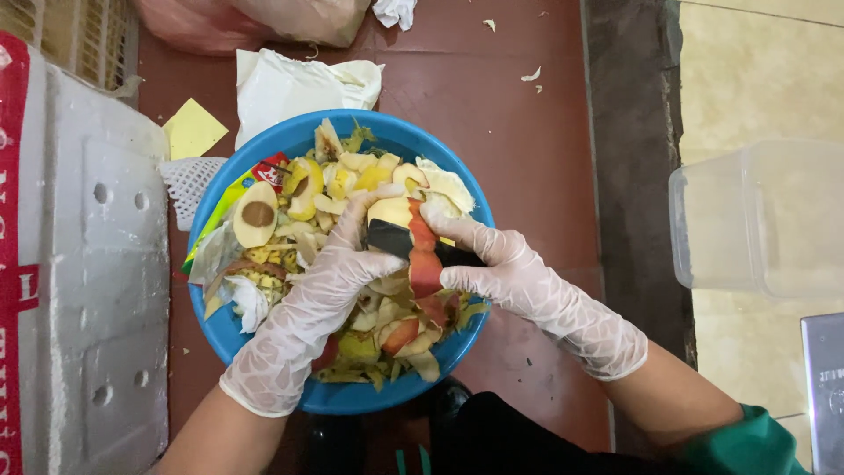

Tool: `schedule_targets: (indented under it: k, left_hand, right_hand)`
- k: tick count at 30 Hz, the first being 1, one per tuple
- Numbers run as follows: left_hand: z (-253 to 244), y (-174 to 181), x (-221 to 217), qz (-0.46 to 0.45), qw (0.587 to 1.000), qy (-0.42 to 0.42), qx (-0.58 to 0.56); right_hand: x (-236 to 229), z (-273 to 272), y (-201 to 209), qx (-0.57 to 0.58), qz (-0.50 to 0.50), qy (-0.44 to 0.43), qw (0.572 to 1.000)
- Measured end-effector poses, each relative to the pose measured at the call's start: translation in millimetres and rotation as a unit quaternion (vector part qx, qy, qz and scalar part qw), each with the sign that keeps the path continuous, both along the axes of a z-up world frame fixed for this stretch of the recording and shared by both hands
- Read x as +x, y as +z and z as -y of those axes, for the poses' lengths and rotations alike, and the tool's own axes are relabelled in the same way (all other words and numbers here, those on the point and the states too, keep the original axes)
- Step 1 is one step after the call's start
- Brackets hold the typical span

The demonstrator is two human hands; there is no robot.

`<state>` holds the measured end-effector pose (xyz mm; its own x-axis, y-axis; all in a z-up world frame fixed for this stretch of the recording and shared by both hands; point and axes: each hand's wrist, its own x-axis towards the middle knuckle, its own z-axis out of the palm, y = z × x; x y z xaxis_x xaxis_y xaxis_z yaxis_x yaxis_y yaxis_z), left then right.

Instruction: Peeling and slicing an apple using a knife over a bowl of peels.

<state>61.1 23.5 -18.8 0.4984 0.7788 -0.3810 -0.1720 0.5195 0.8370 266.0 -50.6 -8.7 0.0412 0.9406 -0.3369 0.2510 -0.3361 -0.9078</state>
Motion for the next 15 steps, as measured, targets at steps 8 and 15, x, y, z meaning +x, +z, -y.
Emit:
schedule_targets:
  k: [8, 15]
  left_hand:
    - [2.1, 9.7, -4.4, -0.024, 1.000, -0.018, 0.001]
    - [2.9, 7.0, -7.5, 0.023, 0.999, -0.021, 0.035]
  right_hand:
    - [-5.4, -5.0, 9.7, -0.088, -0.025, -0.048, 0.995]
    - [9.2, -3.1, -0.5, -0.070, -0.039, 0.050, 0.995]
